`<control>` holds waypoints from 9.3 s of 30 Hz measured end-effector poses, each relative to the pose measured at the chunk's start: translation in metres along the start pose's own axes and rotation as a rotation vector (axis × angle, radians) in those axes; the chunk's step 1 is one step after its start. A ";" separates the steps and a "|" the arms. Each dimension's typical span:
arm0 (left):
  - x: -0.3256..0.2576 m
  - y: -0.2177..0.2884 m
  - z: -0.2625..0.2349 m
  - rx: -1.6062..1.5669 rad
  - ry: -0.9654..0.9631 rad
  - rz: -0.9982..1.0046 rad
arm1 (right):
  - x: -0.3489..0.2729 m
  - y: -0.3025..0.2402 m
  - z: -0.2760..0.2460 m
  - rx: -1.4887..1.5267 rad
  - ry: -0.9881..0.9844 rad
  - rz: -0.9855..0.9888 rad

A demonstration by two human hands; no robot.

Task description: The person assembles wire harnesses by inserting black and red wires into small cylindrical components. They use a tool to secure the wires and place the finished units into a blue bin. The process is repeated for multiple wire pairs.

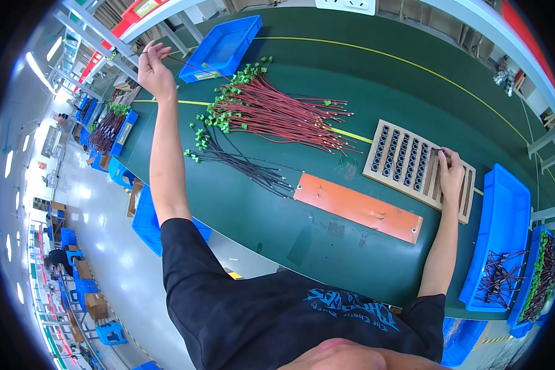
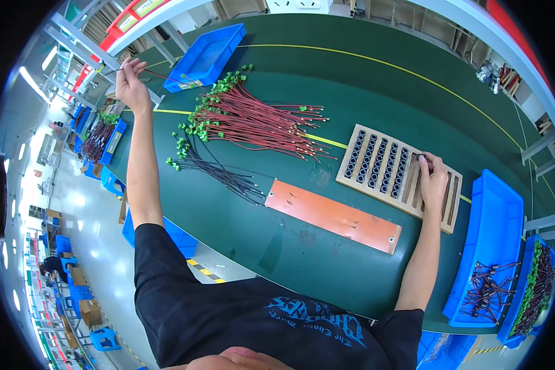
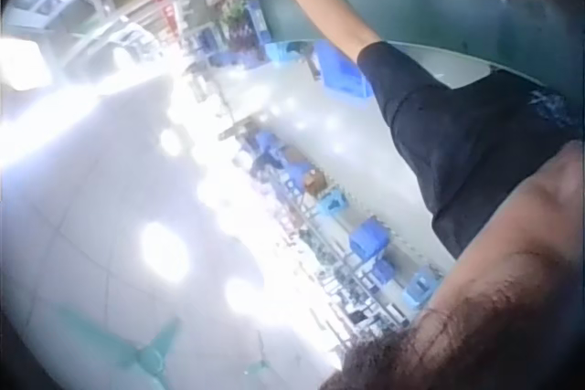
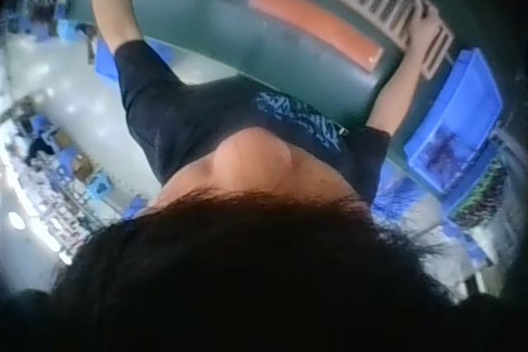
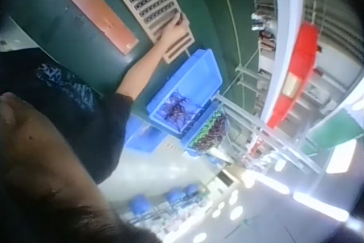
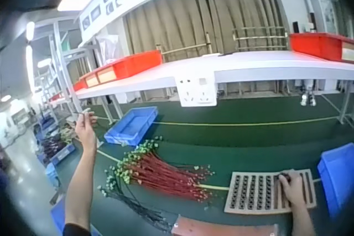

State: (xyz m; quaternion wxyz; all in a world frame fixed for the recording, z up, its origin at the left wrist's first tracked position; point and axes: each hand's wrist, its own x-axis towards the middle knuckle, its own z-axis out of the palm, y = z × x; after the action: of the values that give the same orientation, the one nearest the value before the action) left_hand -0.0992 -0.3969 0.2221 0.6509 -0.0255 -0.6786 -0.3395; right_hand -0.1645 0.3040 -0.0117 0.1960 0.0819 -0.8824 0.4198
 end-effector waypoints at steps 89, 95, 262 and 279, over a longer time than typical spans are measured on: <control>-0.308 0.293 0.041 -0.441 -1.846 -0.456 | -0.182 -0.151 -0.022 1.309 -0.036 0.467; -0.314 0.294 0.042 -0.471 -1.888 -0.448 | -0.181 -0.152 -0.015 1.052 -0.111 0.251; -0.288 0.270 0.038 0.086 -1.070 1.288 | -0.166 -0.176 0.076 0.319 -0.470 0.005; -0.306 0.240 0.058 -0.364 -0.852 -0.438 | -0.174 -0.176 0.082 0.575 -0.437 0.251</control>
State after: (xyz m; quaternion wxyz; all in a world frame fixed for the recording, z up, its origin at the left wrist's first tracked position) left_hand 0.0114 -0.0598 0.0536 0.2154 -0.1318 -0.8029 -0.5400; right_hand 0.0251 0.1253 -0.0057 -0.0806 0.1125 -0.7529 0.6435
